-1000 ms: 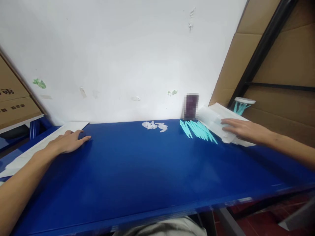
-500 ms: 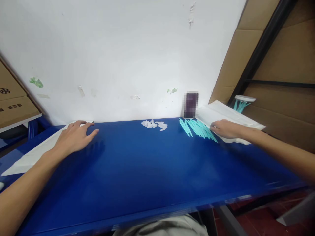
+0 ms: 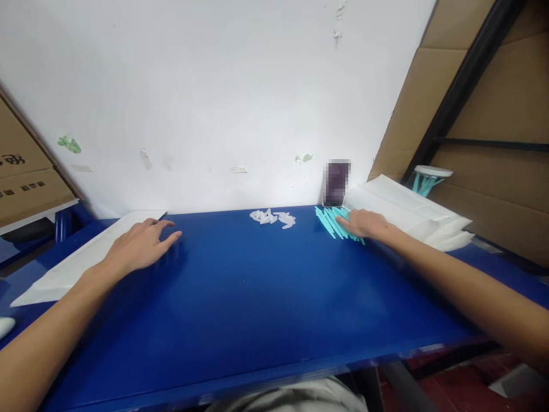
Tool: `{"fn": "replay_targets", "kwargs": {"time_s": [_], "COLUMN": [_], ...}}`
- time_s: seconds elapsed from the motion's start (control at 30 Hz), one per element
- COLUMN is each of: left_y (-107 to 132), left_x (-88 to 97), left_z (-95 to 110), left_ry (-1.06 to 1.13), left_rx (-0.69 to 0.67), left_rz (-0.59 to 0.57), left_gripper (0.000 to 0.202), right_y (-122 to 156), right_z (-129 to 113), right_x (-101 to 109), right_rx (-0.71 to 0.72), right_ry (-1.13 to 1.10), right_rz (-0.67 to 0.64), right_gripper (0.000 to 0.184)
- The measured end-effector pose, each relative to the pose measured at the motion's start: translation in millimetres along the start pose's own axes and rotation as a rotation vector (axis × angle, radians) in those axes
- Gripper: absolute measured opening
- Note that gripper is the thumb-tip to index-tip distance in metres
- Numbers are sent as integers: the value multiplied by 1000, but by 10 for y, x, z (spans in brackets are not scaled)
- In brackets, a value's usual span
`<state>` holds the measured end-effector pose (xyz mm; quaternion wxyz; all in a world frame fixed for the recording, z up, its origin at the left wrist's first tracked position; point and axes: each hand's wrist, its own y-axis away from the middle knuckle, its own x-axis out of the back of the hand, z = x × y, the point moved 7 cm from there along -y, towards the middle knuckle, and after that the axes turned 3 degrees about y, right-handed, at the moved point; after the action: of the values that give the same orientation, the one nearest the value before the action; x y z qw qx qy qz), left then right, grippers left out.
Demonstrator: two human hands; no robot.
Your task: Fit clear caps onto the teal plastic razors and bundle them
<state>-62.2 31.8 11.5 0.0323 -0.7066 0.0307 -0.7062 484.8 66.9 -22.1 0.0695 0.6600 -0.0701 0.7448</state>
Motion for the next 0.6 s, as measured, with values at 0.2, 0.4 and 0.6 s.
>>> {"fn": "replay_targets", "kwargs": {"time_s": [0.2, 0.4, 0.6], "left_y": [-17, -8, -45], "left_x": [0, -119, -218], "left_z": [-153, -798, -816], "left_ry": [-60, -76, -86], "left_rx": [77, 359, 257], "left_rz": [21, -209, -255], "left_gripper": [73, 73, 69], "right_y": [-15, -44, 105], "right_z": [-194, -314, -402], "right_x": [70, 442, 588], "right_rx": [60, 226, 414], "right_ry": [-78, -212, -490], "right_rz": [-4, 187, 321], "right_gripper": [80, 58, 41]}}
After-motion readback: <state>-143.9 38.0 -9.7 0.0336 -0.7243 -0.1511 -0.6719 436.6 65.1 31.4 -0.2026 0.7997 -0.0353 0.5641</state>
